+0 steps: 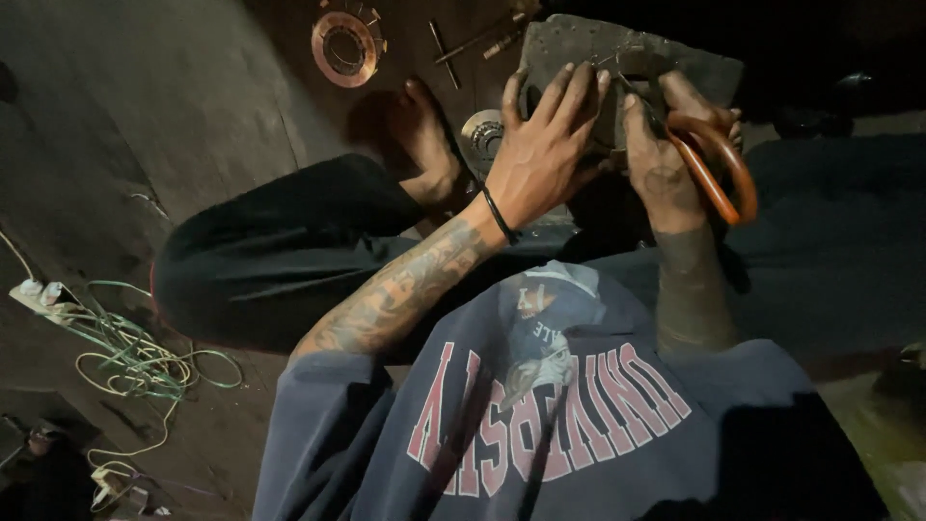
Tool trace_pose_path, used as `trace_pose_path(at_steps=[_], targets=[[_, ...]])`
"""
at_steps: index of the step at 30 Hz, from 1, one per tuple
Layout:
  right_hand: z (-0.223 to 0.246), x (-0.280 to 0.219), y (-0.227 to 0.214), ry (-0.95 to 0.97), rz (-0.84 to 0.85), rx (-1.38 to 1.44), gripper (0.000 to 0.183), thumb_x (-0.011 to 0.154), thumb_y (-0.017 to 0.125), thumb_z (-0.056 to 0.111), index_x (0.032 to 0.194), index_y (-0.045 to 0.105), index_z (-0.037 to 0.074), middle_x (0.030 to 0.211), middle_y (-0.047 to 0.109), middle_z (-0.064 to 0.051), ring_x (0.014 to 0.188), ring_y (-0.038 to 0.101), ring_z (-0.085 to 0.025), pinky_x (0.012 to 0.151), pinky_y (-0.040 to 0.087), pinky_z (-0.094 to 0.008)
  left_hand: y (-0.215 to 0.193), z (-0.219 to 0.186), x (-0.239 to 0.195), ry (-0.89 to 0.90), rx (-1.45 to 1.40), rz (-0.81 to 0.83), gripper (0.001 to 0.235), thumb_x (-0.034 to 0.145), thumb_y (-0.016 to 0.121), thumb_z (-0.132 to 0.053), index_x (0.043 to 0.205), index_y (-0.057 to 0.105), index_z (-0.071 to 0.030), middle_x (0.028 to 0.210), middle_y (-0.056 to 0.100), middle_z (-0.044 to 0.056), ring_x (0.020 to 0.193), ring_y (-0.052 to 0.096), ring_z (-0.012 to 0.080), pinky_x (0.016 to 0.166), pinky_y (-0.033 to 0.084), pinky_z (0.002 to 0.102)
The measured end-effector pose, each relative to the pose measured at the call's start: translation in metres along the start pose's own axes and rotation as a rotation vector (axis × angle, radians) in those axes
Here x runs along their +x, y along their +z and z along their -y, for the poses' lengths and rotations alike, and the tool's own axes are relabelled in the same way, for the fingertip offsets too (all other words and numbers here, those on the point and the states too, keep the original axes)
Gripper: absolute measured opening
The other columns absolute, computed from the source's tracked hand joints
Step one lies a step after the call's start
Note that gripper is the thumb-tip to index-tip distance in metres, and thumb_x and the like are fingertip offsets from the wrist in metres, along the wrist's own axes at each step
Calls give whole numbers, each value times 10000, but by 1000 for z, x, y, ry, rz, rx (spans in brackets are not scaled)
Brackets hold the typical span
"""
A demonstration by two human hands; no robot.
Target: Cutting a gasket from a sheet of material using scissors to fit a metal engine frame
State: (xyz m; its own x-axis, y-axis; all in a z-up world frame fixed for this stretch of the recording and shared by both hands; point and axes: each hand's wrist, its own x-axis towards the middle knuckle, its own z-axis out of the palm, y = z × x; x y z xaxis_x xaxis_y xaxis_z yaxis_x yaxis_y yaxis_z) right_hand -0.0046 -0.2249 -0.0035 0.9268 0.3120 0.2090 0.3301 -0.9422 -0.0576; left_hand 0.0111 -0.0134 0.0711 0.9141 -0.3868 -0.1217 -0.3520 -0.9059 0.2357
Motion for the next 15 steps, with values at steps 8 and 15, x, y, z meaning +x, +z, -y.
trace_pose_path(at_steps=[8,15], targets=[[4,38,-19,-15,-5,332,298,1094,775,145,1290,641,-35,1249,677,-146,1092,651,-271,1054,465,-336,-2,3,0,-2,-83,30,665,1022,693,-286,1585,401,-88,1607,368,121,1502,401,255,1174,213,594],[-18,20,48,-418,76,-605,359,1112,671,254,1441,593,132,1304,662,21,885,603,-147,830,501,-292,-3,2,1,37,-64,-37,612,1052,678,-357,1536,463,-51,1555,412,128,1446,455,281,1150,276,614]])
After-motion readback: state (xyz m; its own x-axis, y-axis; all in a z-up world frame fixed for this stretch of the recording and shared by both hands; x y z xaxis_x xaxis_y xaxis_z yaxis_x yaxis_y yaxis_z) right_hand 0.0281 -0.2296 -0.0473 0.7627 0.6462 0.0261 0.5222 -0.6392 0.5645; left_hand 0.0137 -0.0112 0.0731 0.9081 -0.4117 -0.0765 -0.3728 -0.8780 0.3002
